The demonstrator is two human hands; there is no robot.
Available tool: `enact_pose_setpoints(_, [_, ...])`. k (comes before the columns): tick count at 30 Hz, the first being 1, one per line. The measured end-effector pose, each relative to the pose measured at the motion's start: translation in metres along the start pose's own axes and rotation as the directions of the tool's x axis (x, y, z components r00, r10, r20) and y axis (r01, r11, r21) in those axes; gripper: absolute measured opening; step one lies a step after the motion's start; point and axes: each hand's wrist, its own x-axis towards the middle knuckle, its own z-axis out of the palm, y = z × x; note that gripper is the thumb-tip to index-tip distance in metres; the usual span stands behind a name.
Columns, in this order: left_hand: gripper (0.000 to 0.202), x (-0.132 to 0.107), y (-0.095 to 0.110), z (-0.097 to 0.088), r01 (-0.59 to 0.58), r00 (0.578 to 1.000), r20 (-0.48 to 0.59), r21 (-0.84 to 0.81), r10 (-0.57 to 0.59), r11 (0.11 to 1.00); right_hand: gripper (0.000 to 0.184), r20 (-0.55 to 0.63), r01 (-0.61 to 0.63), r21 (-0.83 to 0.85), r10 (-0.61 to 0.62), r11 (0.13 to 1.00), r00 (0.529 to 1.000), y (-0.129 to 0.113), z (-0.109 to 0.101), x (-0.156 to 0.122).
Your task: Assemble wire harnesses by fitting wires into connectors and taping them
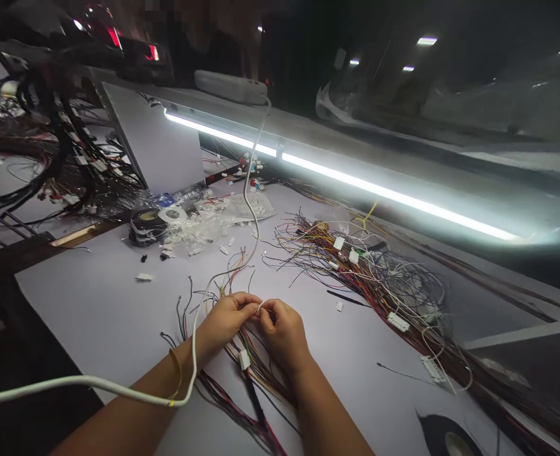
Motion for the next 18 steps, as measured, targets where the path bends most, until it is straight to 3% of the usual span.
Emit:
enact_pose_setpoints(4, [0.023, 0.0, -0.005, 0.001, -0.026, 0.999, -0.026, -0.09, 0.024, 0.996, 0.016, -0.016, -0.05, 0.115, 0.052, 0.992, 0.998, 0.001, 0.004, -0.002])
enact_pose_setpoints(8, [0.029, 0.001, -0.011, 0.0, -0.021, 0.999, -0.051, -0.168, 0.013, 0.986, 0.019, 0.039, -0.109, 0.221, 0.103, 0.969, 0.994, 0.006, 0.007, -0.003])
enact_pose_setpoints(18, [0.024, 0.003, -0.018, -0.002, -0.017, 1.0, -0.013, -0.178, 0.015, 0.984, 0.022, 0.059, -0.117, 0.196, 0.107, 0.974, 0.992, 0.009, 0.01, -0.006])
